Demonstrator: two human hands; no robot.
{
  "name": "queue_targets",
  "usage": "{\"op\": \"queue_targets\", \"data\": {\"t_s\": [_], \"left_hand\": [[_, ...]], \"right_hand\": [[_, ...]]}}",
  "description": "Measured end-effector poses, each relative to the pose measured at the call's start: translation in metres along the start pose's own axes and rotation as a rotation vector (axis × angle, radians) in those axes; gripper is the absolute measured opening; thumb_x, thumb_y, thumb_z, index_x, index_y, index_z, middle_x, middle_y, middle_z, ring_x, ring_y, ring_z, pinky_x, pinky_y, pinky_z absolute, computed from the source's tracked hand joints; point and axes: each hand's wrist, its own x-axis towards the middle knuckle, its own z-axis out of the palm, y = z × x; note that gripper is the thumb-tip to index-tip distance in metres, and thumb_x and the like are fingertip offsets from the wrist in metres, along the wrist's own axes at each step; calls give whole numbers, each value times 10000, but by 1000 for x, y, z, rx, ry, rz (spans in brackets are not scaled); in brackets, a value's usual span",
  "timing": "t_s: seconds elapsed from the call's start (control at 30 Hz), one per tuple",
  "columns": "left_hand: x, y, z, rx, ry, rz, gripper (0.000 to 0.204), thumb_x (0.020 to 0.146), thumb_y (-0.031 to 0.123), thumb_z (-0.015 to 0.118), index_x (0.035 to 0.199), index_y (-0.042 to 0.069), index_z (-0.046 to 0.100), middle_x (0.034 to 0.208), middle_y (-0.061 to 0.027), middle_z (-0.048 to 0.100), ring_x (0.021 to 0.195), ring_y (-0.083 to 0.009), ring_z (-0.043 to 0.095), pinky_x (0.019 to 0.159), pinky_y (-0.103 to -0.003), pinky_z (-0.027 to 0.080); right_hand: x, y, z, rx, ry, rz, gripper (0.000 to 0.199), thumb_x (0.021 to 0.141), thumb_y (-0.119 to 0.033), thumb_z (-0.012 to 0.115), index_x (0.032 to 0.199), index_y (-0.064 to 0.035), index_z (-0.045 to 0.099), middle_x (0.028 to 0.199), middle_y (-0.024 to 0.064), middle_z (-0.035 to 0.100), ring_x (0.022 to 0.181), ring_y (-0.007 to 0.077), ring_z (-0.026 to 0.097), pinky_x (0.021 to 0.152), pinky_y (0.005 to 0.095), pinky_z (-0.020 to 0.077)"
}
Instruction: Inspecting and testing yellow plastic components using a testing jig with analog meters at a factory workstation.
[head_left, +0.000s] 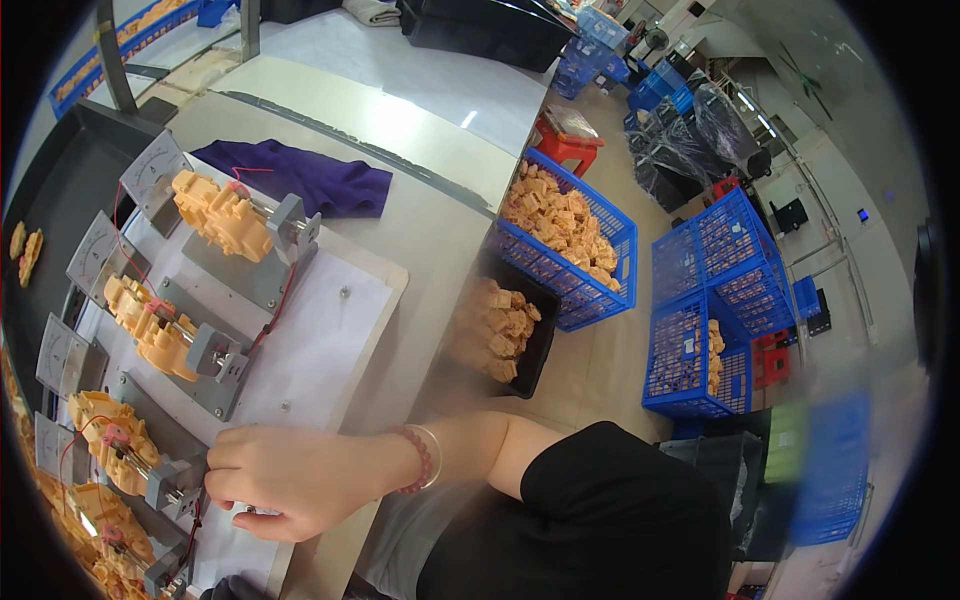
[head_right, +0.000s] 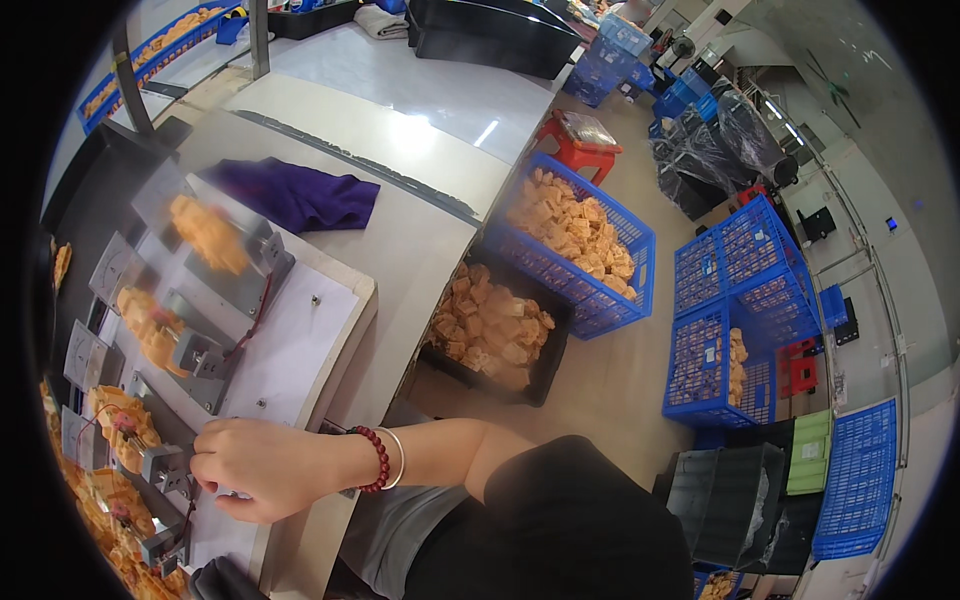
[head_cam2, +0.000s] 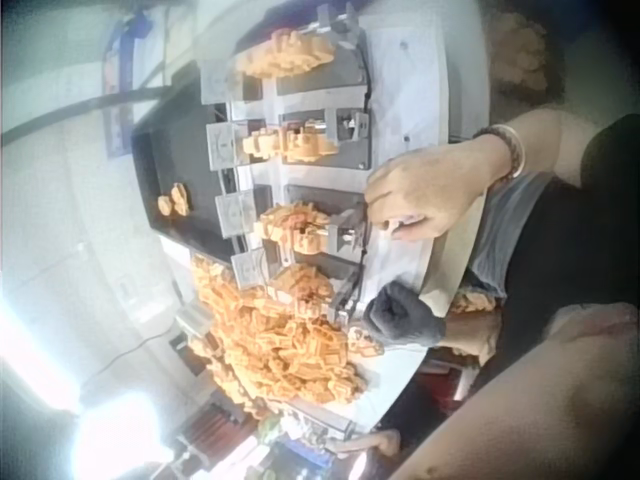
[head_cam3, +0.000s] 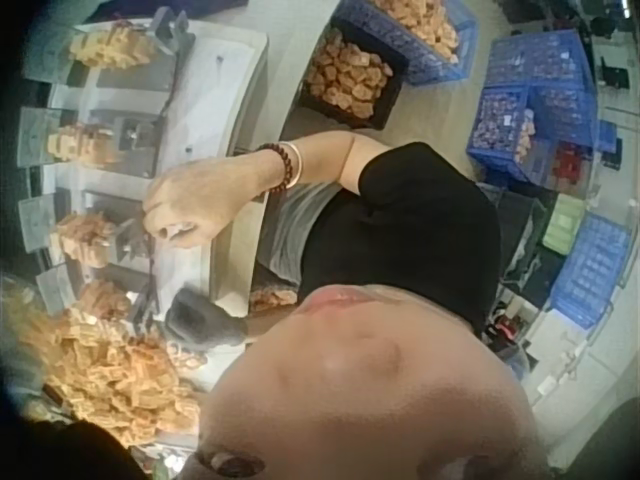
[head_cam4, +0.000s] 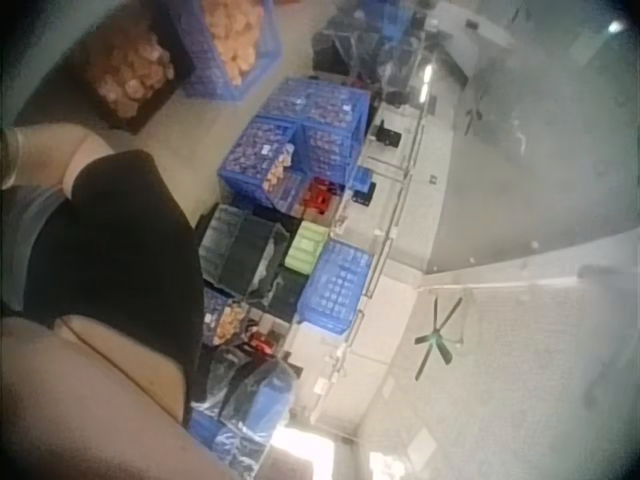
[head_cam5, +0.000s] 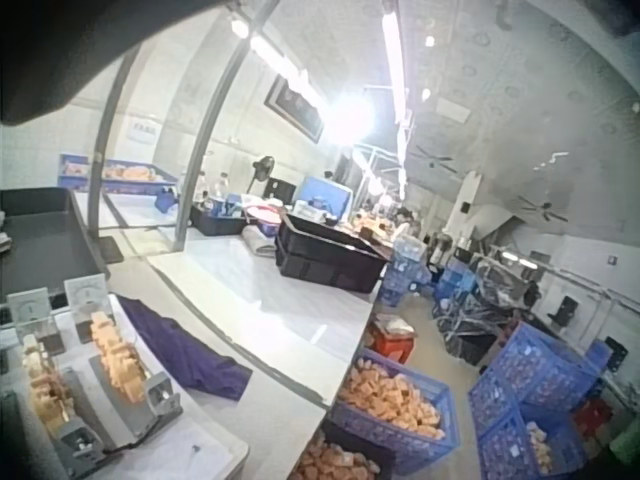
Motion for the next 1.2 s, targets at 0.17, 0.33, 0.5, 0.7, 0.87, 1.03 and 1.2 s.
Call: {"op": "queue_targets", "data": {"t_s": [0.17,0.33,0.5,0.7,0.87,1.03,1.2], "left_hand": [[-2,-4,2,-76,7,-17,288,808,209,802,709,-12,645,726,-88,597,631,-196,579,523,-325,499],[-1,-3,3,-94,9,-7,264,816,178,792,712,-19,651,740,-89,600,629,-193,579,539,-322,506],[-4,-4,1,-78,4,-44,245,817,162,789,728,-26,659,753,-89,611,637,-200,587,560,-322,515],[0,2,-3,-79,23,7,193,854,161,751,856,-26,707,826,-114,659,696,-209,633,592,-326,529],[6,2,-12,-114,-118,-222,230,860,187,745,915,-34,718,834,-144,685,697,-221,651,612,-318,538],[7,6,-12,-92,-104,-227,236,853,190,755,898,-39,721,807,-150,690,674,-217,647,608,-313,539],[4,7,-8,-174,-39,-239,228,834,174,774,890,-41,722,790,-149,689,669,-209,645,600,-312,537]], "right_hand": [[0,0,0,-7,-15,-21,166,773,-127,648,812,-23,524,811,120,507,829,304,512,717,403,439],[0,1,0,-20,-17,-12,162,775,-124,647,809,-25,524,810,120,508,828,303,514,718,406,440],[0,0,-1,-22,-21,-15,158,777,-120,647,807,-24,525,809,120,508,827,303,514,718,408,441],[1,0,0,-24,-35,4,152,779,-119,643,801,-24,527,807,119,506,825,301,511,715,407,440],[0,-1,0,-19,-23,-4,148,779,-119,643,799,-25,530,806,116,506,825,298,510,711,404,440],[0,-2,1,-56,-18,0,148,781,-121,645,799,-29,531,806,111,507,829,294,510,710,402,441],[-1,-2,0,-74,-9,-9,152,783,-124,649,805,-30,532,810,110,508,833,293,510,713,403,440]]}}
